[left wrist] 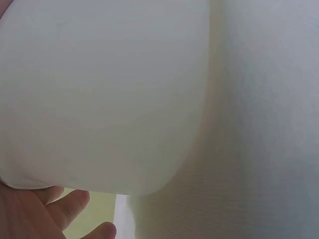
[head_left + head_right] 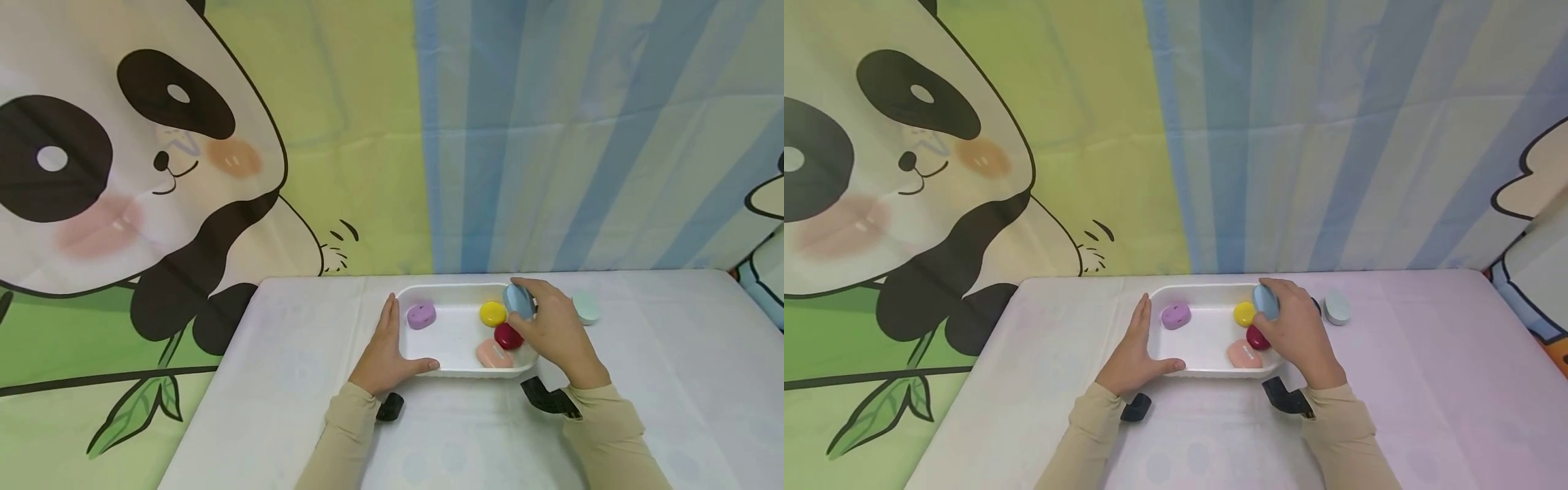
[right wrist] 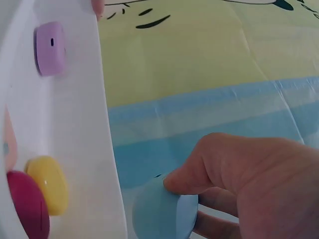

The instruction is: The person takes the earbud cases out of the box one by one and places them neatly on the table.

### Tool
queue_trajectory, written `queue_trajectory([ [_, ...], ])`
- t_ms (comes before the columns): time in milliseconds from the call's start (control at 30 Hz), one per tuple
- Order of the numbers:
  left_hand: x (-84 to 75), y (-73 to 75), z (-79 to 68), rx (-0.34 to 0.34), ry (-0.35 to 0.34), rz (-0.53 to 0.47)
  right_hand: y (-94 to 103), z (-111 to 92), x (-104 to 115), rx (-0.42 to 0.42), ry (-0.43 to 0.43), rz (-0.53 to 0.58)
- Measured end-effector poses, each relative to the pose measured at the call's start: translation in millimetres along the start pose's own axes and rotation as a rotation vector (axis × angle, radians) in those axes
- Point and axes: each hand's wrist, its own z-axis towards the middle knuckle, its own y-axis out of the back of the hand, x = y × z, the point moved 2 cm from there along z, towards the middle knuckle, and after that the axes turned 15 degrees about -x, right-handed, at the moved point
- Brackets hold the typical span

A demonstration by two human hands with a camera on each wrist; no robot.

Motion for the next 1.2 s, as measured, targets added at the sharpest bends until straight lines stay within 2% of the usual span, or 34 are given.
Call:
queue_trajectory([
  [233,1.8,0.7,-0.1,0.011,0.013,0.006,10.9,0.9,-11.3,-0.059,-0.001,-0.013],
  [800,1.5,1.8,0.2,0.007,0.017,-0.009,29.3,5.2,-49.4,-0.124,-0.075,-0.064],
  [933,2.1,1.3,1.1,0.008,0.015,-0.014,32.2,5.1,-60.2,-0.144,-0.114,-0.071],
  [1200,0.3,1.1,1.2,0.006,0.013,-0.022,39.4,4.3,-78.7,-0.229,-0.154,-0.084],
])
